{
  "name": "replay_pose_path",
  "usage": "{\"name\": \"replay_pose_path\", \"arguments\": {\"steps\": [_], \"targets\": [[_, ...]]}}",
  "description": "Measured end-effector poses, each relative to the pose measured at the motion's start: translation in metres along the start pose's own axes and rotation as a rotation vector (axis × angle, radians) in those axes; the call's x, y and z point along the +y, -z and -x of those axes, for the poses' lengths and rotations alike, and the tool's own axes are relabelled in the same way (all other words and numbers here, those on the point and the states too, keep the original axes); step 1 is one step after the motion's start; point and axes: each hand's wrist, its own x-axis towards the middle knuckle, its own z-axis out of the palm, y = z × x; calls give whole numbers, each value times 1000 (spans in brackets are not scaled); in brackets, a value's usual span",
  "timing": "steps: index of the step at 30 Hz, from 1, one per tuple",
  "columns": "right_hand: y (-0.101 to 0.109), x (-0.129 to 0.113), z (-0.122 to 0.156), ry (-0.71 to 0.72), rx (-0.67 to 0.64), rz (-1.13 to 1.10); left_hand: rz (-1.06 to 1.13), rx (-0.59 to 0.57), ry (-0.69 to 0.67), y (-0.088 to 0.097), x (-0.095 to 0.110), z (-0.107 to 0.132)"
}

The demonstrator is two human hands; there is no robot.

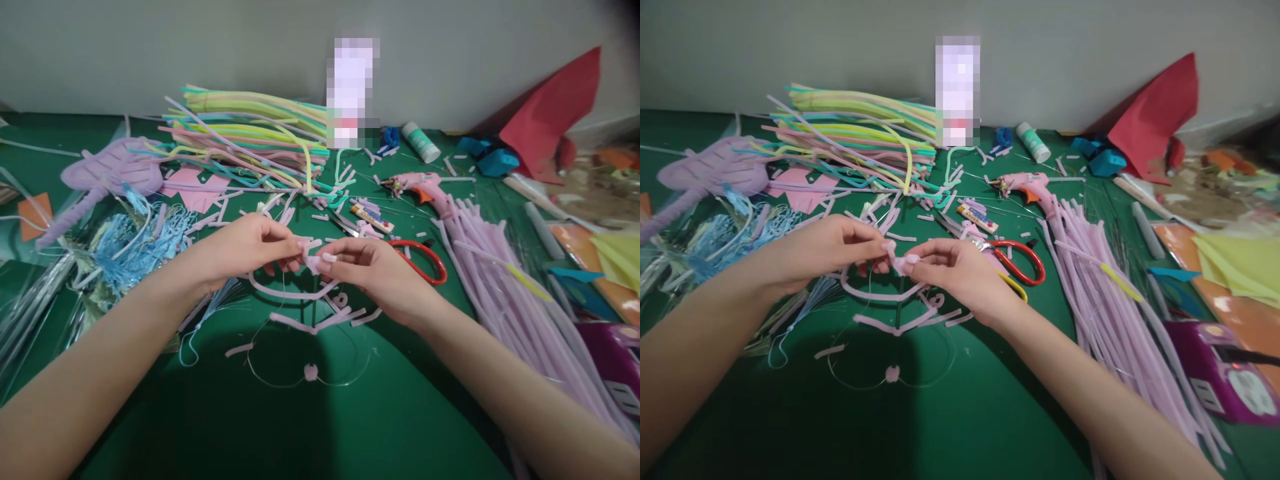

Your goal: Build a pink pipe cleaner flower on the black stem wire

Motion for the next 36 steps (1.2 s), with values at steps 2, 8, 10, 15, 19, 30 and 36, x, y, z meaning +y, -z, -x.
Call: {"name": "replay_pose_path", "arguments": {"steps": [2,8,10,15,19,30,36], "targets": [[-3,-1,1,-1,22,-4,44,-30,29,1,-1,0],[-5,-3,3,17,40,4,71,-29,15,-1,-3,0],[-6,-4,3,25,43,-10,49,-6,6,-3,-3,0],[-7,-5,4,16,53,-33,-87,53,-26,-5,2,1],[-8,-5,3,8,57,-56,-151,62,-51,-3,8,5],[-10,-6,5,17,76,-19,-23,-53,37,10,5,5],[-13,-5,3,22,101,-1,-16,13,43,2,5,3]]}}
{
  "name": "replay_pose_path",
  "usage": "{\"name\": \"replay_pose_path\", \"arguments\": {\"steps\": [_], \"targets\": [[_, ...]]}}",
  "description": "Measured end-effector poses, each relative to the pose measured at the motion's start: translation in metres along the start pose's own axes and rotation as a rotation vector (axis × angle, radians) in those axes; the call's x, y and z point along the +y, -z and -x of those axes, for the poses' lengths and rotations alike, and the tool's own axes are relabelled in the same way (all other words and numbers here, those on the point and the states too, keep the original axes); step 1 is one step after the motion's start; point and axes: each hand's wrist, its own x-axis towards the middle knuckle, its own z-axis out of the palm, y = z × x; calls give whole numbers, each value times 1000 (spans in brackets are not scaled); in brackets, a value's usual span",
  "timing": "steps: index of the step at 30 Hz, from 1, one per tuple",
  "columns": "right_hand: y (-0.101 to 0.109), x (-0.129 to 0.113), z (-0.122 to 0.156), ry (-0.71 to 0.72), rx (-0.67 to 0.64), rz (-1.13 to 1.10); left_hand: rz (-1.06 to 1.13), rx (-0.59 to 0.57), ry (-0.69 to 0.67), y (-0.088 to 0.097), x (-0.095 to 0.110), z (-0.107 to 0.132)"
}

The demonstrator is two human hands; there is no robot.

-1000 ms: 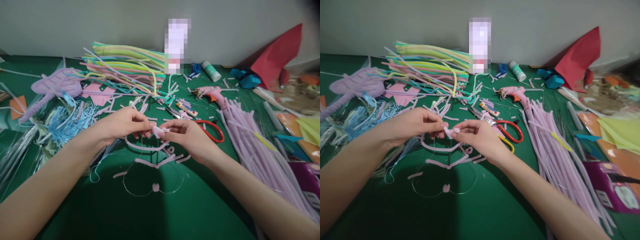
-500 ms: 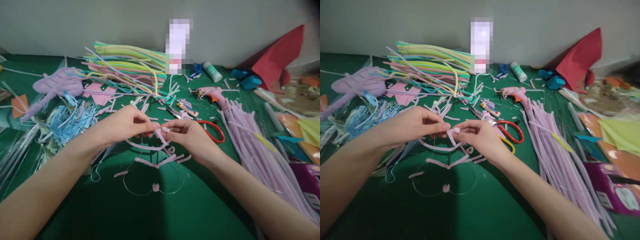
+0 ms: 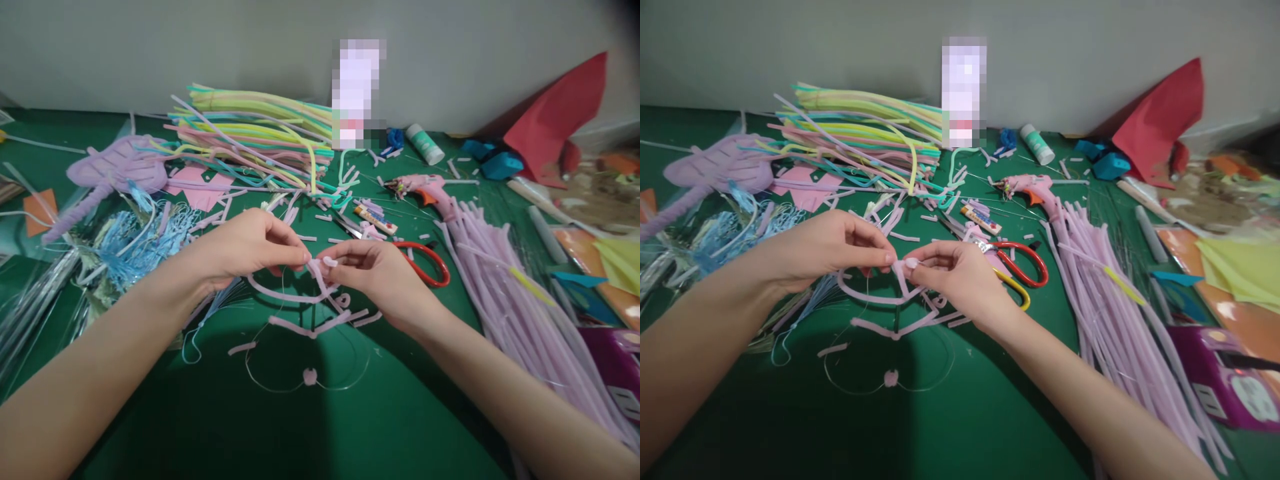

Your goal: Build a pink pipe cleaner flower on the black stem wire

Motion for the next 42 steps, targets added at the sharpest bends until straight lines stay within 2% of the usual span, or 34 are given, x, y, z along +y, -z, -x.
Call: {"name": "replay_pose_path", "arguments": {"steps": [4,14,18,26,30,33,35,39,42], "targets": [[1,1,-1,6,14,0,-38,27,-15,-2,0,0],[-1,-2,0,-9,24,13,30,-74,50,2,1,-2],[-1,1,-1,8,4,20,63,-67,65,1,0,-3],[1,2,-1,1,9,-7,-11,-57,-30,-1,-5,-6],[9,6,-5,-34,-79,-35,-247,-83,-92,12,-6,-4],[17,8,-6,-70,-177,-55,-355,-198,-113,20,-7,-1],[20,7,-4,-64,-249,-82,-315,-248,-119,21,-7,1],[20,5,0,-82,-378,-144,-209,-244,-157,13,-6,1],[19,7,0,-138,-372,-192,-138,-250,-145,9,-6,1]]}}
